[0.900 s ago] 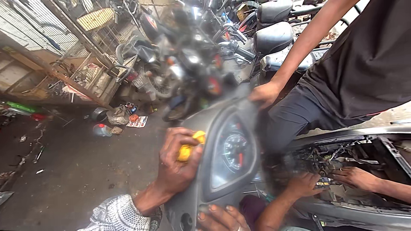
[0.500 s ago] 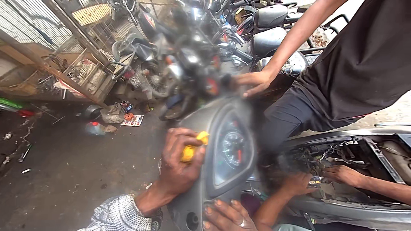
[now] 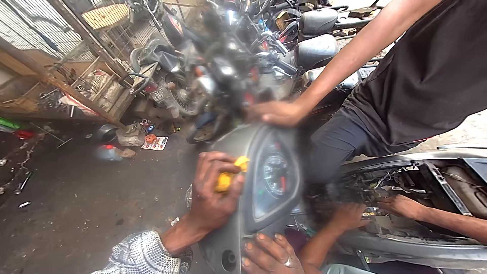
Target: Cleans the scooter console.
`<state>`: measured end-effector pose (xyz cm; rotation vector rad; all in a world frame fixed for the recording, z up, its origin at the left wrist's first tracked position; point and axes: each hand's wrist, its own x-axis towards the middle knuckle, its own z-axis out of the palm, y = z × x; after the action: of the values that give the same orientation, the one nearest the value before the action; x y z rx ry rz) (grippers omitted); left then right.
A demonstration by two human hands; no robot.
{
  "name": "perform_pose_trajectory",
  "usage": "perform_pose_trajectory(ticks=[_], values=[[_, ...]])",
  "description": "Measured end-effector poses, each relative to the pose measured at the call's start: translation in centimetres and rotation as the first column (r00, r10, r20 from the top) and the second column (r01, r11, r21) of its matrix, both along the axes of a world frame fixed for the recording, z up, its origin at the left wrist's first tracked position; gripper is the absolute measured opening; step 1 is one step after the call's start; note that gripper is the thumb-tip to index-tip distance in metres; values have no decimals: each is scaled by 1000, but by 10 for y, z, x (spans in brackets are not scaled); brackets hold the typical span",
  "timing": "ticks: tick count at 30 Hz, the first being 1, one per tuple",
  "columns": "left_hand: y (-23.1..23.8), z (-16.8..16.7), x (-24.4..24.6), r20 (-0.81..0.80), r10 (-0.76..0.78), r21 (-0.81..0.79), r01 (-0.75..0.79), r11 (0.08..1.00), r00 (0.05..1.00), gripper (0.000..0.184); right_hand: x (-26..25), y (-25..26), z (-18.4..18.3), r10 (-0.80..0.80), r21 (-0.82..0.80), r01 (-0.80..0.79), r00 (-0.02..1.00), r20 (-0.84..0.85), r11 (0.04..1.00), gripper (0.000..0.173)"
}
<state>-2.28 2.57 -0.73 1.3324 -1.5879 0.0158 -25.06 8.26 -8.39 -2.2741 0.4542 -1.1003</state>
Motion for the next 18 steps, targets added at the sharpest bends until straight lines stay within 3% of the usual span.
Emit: perform_pose_trajectory(ticks=[18], values=[[1,1,2,-2,-25,9,25,1000,1000,16,1,1,-1,-10,10,10,1000,2,1000,51]])
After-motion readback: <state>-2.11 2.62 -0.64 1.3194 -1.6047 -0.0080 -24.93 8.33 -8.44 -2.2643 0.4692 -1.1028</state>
